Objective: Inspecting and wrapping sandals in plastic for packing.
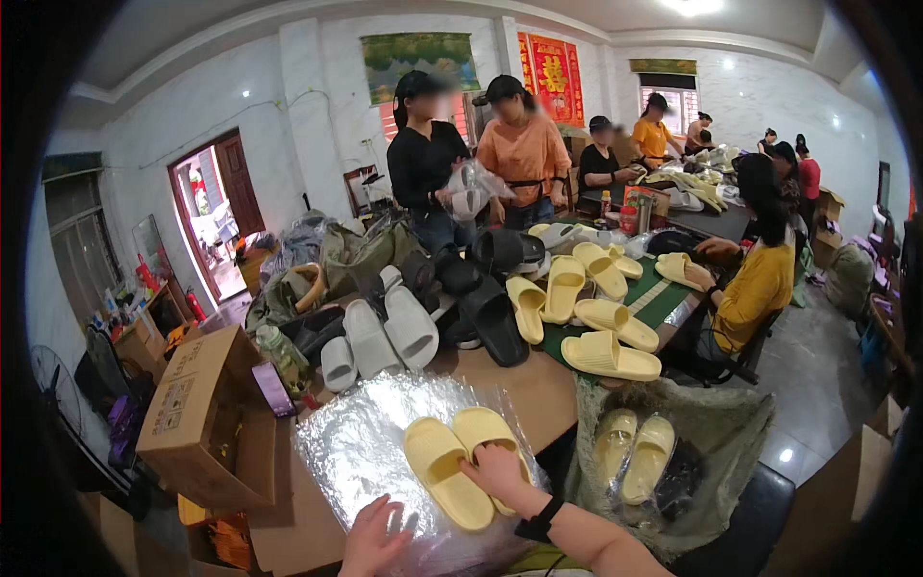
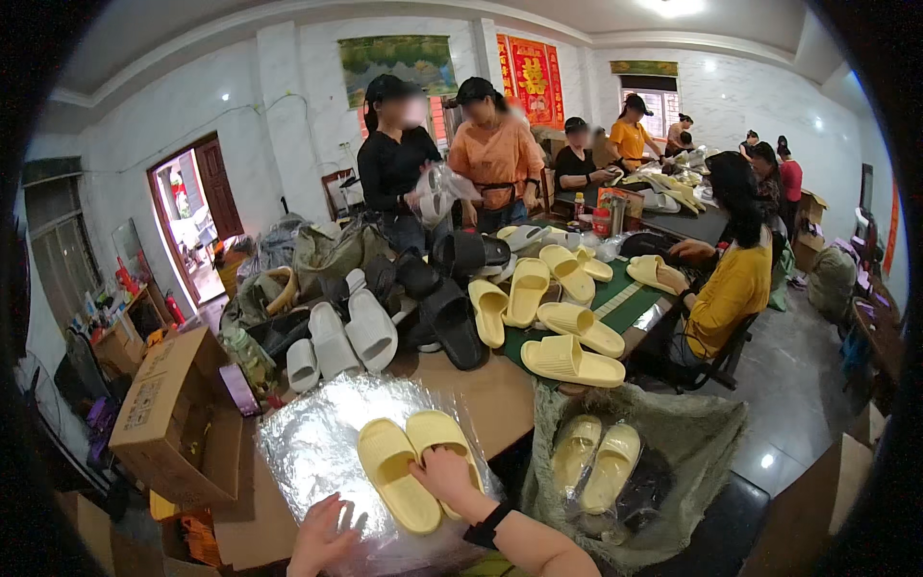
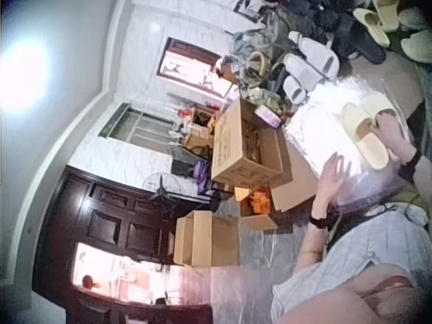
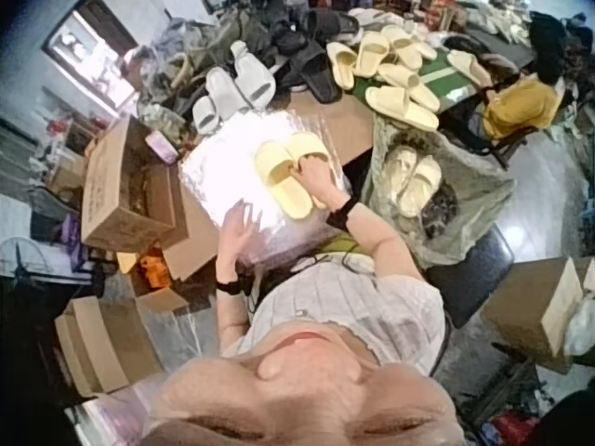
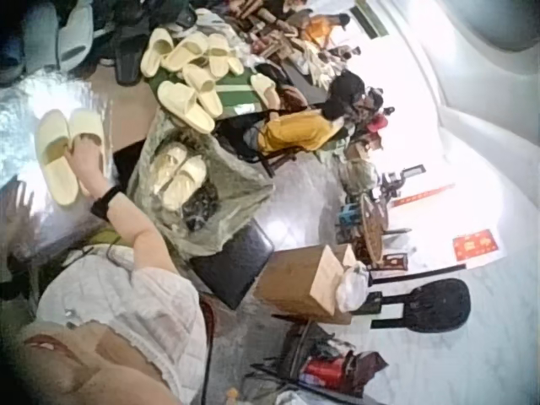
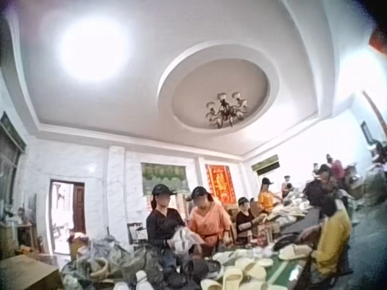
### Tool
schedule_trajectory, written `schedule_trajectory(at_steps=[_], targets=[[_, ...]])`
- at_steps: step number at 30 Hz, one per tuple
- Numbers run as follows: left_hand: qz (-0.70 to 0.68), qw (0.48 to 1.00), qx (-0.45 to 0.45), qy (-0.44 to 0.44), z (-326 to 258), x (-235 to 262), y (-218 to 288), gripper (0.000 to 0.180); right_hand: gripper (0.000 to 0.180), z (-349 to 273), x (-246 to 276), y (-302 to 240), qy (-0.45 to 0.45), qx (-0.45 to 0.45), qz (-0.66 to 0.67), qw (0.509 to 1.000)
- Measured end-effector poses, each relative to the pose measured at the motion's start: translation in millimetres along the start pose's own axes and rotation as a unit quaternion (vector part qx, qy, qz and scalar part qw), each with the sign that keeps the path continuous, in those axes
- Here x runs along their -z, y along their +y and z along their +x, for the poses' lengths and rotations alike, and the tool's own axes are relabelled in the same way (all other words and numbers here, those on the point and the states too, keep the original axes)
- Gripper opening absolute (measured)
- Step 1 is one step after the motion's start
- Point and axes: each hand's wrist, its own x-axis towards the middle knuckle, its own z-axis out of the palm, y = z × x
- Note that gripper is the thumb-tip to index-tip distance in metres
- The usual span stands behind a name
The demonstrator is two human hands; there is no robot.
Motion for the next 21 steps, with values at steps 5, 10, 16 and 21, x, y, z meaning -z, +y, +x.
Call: schedule_trajectory(at_steps=[5, 10, 16, 21], targets=[[0.105, 0.991, -0.057, -0.053, -3, -37, -17, 0.065, 0.043, -6, 19, 5, 0.032, -0.021, 0.078, 0.996], [0.118, 0.991, -0.038, -0.050, -2, -35, -9, 0.068, 0.033, -30, 55, 15, 0.131, -0.084, 0.174, 0.972], [0.138, 0.988, -0.070, -0.029, 6, -37, -1, 0.054, 0.023, -62, 69, 54, 0.168, -0.129, 0.338, 0.917], [0.045, 0.999, -0.008, 0.008, 16, -47, -10, 0.041, 0.024, -56, 81, 60, 0.160, -0.150, 0.422, 0.879]])
